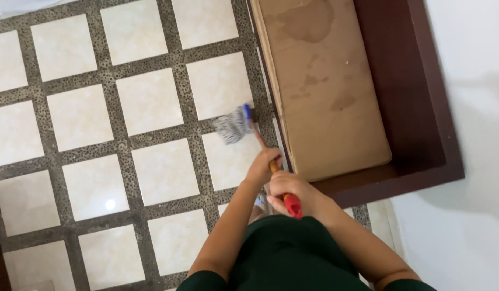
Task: The person cleans a tiled floor by sweeping it with a broom, then mopping it with a mop in several passes.
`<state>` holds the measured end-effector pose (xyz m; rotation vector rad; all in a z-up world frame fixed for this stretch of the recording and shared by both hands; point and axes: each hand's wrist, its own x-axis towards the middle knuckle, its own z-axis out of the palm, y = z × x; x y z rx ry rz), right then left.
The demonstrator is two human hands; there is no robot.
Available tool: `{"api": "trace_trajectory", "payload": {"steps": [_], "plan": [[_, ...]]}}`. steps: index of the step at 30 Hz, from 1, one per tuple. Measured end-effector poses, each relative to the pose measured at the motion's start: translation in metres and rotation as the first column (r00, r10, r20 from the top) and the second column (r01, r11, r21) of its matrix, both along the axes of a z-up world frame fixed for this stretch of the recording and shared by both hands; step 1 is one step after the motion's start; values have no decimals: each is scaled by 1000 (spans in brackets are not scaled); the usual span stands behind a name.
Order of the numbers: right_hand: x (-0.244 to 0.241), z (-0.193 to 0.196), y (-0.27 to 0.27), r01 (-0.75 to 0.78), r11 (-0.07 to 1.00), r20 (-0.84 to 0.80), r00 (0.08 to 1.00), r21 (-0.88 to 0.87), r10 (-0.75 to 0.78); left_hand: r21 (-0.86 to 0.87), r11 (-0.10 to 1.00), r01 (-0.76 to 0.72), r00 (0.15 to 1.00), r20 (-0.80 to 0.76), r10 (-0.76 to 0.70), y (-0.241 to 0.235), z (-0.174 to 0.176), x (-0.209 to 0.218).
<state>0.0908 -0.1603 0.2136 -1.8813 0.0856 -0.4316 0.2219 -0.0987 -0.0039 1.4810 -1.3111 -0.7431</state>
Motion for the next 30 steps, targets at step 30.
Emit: {"api": "trace_trajectory", "payload": {"steps": [30], "plan": [[121,-41,-124,107,992,-140,983,-65,-115,-11,998,59,987,-149,-60,-133,13,135]]}}
